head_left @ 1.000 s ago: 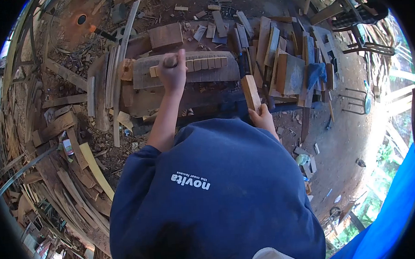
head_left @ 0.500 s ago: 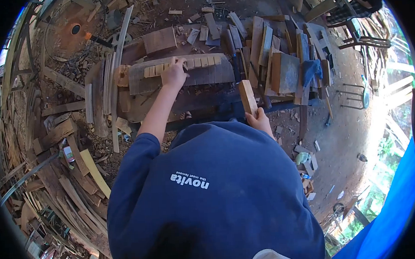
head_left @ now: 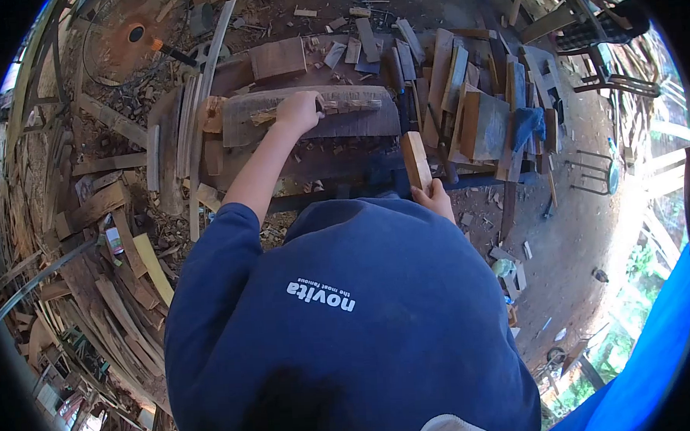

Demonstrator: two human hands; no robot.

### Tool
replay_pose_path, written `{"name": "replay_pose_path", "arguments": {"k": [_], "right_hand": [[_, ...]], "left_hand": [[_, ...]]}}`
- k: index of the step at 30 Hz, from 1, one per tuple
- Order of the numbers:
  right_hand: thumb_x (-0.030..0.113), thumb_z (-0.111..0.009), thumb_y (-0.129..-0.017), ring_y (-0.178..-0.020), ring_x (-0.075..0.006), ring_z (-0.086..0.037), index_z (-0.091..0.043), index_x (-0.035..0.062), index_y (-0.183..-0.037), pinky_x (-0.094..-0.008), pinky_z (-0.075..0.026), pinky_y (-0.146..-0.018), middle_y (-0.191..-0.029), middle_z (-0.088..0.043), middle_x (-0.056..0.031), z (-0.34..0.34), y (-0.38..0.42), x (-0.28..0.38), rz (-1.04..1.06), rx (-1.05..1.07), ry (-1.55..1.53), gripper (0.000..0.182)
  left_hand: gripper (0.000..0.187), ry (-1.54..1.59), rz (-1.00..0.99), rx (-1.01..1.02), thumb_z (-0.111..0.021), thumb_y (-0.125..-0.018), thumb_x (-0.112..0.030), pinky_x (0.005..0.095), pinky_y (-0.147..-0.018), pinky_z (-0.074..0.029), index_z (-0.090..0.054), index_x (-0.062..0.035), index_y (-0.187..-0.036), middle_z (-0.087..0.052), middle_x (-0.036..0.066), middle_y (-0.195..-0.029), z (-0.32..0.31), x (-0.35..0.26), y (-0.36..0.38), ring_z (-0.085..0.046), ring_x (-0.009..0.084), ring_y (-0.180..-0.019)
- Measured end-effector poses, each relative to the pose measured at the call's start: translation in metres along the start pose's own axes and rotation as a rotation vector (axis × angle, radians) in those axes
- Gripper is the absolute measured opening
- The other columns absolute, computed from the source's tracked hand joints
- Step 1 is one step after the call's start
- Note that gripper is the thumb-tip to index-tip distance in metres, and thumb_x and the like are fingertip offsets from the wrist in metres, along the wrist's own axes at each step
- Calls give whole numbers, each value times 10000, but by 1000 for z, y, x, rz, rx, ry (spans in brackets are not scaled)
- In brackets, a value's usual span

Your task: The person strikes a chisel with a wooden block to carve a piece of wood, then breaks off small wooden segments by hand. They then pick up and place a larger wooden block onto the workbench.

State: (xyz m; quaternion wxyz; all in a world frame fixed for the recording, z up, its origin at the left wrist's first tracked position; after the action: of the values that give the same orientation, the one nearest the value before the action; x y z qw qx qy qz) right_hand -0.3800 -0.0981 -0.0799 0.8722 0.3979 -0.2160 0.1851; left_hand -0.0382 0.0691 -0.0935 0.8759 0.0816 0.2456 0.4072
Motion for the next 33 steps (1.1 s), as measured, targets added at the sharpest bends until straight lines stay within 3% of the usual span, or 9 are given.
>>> {"name": "replay_pose_path", "arguments": {"k": [5,8,10,12,15,23,25,28,33], "right_hand": [[379,-681,-874,-966,-461,-631,-484,-7,-1001,-459,-487,-818,-971,-652,-288,-4,-3,0,20,12,38,451],[376,-678,-876,-969,-461,-634,-484,-5,-1003,-458,-490,-812,-972,-652,-292,-2,-4,1,31,2,16,446],[372,-697,-870,-851,-256,-642,-500,-2,-1015,-374,-491,-762,-908,-657,-209,-2,-9,-2,13,-9,41,447],[375,-694,-873,-849,-249,-643,-501,-2,-1016,-371,-492,-758,-905,-658,-204,-1,-11,-2,28,-23,60,447],[380,-692,-877,-848,-242,-643,-504,-4,-1017,-369,-493,-754,-904,-660,-199,4,-3,9,21,-23,46,450],[362,-679,-889,-883,-260,-649,-505,-10,-1040,-374,-492,-782,-928,-660,-204,1,-1,10,19,-21,35,438],[383,-670,-876,-971,-432,-644,-484,3,-1044,-444,-488,-821,-985,-654,-283,1,3,12,12,-10,20,455],[341,-686,-883,-927,-265,-644,-504,-6,-1077,-373,-484,-815,-984,-652,-224,1,6,16,-62,31,17,438],[342,-685,-884,-921,-257,-632,-503,-5,-1064,-365,-479,-817,-984,-645,-218,1,8,21,-46,28,48,432]], "left_hand": [[309,278,25,-167,-820,-733,-265,429,-803,-533,-706,-95,-964,-709,135,-975,15,9,17,-684,309,-926],[331,419,51,-656,-811,-786,-312,314,-644,-524,-643,-31,-739,-676,90,-686,39,15,38,-694,242,-690],[339,639,193,-702,-787,-821,-305,289,-619,-511,-617,-35,-707,-658,71,-665,55,12,56,-676,194,-650],[374,1052,309,-814,-698,-920,-277,235,-551,-463,-533,-70,-656,-591,20,-603,61,11,71,-592,78,-552],[335,1409,161,-996,-659,-949,-228,245,-529,-444,-502,-72,-697,-557,23,-577,53,8,75,-549,96,-519],[284,1469,-100,-1111,-624,-965,-174,253,-545,-449,-486,-66,-742,-557,39,-589,39,-20,69,-548,115,-543],[282,1413,-76,-1102,-629,-963,-179,254,-553,-458,-491,-58,-748,-573,47,-604,38,-23,71,-558,115,-560],[261,1335,-171,-1081,-628,-959,-158,252,-563,-465,-505,-47,-758,-580,47,-610,41,-28,75,-567,115,-566],[222,1212,-266,-1055,-622,-950,-116,250,-541,-469,-527,-41,-763,-597,54,-618,39,-29,76,-583,115,-556]]}}
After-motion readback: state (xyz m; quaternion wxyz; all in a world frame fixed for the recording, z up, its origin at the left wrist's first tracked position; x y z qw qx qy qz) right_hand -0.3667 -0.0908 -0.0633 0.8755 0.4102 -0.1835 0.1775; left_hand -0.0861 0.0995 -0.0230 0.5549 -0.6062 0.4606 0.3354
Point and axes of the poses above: each hand's wrist, its own y-axis away from the middle knuckle, its own z-axis out of the back of the hand, x = y × z, the point moved 2 cm from there along -y, towards the middle knuckle
